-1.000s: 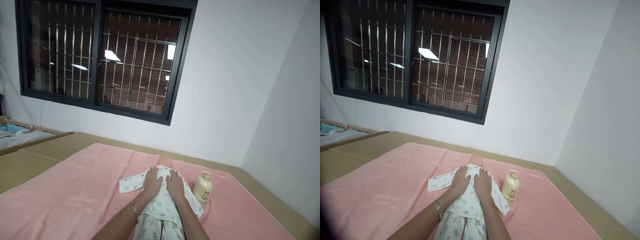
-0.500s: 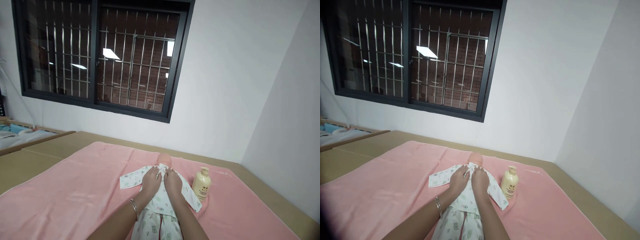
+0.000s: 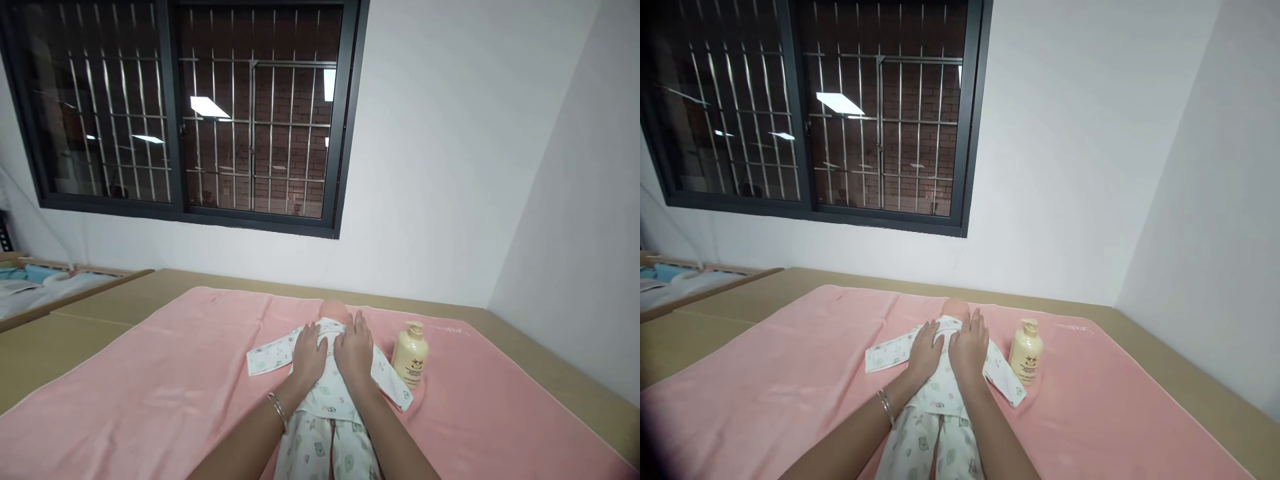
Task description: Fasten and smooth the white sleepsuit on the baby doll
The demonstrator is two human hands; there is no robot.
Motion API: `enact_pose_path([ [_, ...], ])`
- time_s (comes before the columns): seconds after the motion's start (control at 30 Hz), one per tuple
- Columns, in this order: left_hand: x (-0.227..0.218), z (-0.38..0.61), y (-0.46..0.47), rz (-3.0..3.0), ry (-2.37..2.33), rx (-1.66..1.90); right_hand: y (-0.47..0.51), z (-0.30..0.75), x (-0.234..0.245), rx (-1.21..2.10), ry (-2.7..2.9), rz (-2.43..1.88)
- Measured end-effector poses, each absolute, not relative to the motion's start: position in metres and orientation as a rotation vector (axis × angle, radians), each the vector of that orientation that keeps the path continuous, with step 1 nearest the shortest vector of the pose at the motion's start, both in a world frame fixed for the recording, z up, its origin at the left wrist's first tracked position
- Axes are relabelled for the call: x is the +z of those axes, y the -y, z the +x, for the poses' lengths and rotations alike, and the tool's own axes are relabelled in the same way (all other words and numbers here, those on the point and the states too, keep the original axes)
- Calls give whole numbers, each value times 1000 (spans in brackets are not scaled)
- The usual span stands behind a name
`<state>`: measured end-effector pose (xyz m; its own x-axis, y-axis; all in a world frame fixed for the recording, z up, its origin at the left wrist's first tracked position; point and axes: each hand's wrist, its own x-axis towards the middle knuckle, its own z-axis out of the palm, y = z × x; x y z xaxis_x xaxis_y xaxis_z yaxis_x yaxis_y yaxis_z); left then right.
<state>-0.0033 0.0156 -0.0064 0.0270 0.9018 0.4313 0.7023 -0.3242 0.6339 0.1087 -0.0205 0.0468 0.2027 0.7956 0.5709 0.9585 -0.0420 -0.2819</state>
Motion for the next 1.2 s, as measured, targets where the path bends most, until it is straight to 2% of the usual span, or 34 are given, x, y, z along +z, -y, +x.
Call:
enact_pose_path([
  [0.17, -12, -6, -16, 1991, -1576, 1345, 26, 102, 55, -418, 1749, -1760],
  [0.37, -17, -5, -19, 1934, -1544, 1427, 25, 105, 55, -77, 2047, -1780],
  [0.57, -16, -5, -19, 1934, -1527, 1438, 30, 102, 62, -183, 1878, -1808],
  [0.73, -18, -4, -22, 1896, -1498, 1461, 28, 103, 54, -9, 2091, -1813],
  [0.9, -20, -3, -22, 1830, -1439, 1509, 27, 102, 57, -90, 2040, -1762],
  [1.07, -19, -2, -22, 1798, -1400, 1543, 25, 103, 52, -25, 2081, -1790],
  [1.2, -20, -1, -25, 1766, -1365, 1558, 20, 109, 56, -147, 1948, -1749],
])
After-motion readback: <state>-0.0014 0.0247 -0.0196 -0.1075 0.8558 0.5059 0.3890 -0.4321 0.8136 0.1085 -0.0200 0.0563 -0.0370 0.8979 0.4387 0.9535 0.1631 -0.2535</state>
